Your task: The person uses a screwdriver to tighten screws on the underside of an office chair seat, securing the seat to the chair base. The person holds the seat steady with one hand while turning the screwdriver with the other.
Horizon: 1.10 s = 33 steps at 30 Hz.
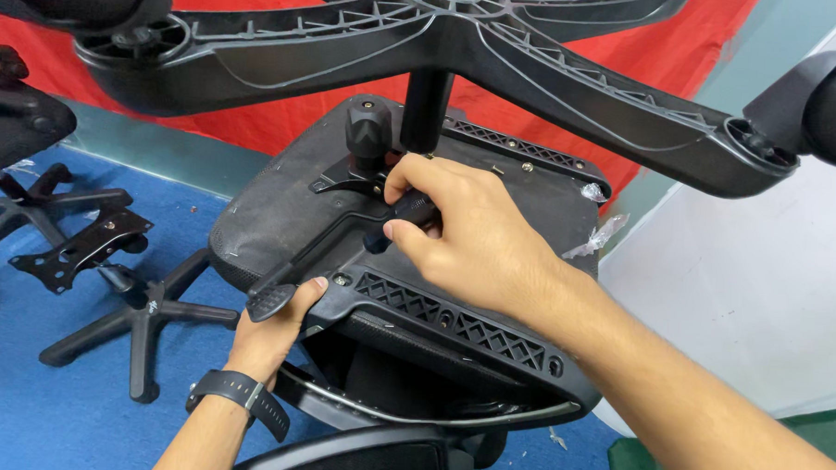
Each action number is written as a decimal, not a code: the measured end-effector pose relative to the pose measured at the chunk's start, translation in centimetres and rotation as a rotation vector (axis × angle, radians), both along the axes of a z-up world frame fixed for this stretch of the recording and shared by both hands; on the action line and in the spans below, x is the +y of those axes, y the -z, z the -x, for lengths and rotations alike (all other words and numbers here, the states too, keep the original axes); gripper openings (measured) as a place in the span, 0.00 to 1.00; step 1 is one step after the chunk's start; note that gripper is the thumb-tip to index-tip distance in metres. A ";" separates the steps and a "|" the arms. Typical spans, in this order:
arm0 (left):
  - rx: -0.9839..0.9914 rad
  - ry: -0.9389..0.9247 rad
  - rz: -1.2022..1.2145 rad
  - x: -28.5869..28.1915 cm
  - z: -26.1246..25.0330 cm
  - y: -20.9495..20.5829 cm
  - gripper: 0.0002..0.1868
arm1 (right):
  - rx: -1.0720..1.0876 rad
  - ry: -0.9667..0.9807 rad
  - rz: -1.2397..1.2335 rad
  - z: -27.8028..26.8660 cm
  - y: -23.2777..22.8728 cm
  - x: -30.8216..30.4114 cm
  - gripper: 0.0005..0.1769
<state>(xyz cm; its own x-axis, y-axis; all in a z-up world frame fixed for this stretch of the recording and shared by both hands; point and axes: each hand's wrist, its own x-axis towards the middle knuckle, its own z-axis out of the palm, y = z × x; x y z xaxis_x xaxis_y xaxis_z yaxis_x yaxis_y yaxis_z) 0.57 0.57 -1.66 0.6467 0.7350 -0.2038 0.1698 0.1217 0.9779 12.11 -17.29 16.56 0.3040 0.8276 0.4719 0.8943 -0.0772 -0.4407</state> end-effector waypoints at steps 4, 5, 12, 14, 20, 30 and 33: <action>0.034 -0.015 -0.010 -0.1 0.0 -0.2 0.31 | -0.025 -0.026 0.026 -0.4 0.3 0.5 0.13; 0.039 -0.018 -0.011 -0.2 0.0 -0.3 0.32 | -0.035 -0.027 0.034 -0.5 0.3 0.7 0.13; 0.073 -0.011 0.004 -0.3 0.2 -0.6 0.33 | -0.143 -0.098 -0.013 0.6 -0.9 2.3 0.19; 0.082 -0.015 -0.015 -0.4 0.3 -0.7 0.34 | -0.135 0.149 0.287 0.8 -1.5 3.1 0.22; 0.105 -0.001 -0.022 -0.3 0.2 -1.0 0.34 | -0.252 -0.041 0.248 0.3 -1.6 5.0 0.15; 0.328 -0.032 -0.115 -0.6 0.6 -1.8 0.41 | -0.247 -0.121 0.252 0.7 -1.4 7.8 0.21; 0.393 -0.029 -0.121 -0.5 0.6 -2.1 0.41 | -0.232 0.167 0.473 0.6 -2.0 8.2 0.23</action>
<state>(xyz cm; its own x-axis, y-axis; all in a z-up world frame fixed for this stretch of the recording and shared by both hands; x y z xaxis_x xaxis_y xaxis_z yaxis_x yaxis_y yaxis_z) -0.03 0.02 0.39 0.5154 0.7857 -0.3422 0.5310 0.0205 0.8471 11.51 -9.06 18.55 0.3817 0.9151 0.1303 0.9225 -0.3682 -0.1162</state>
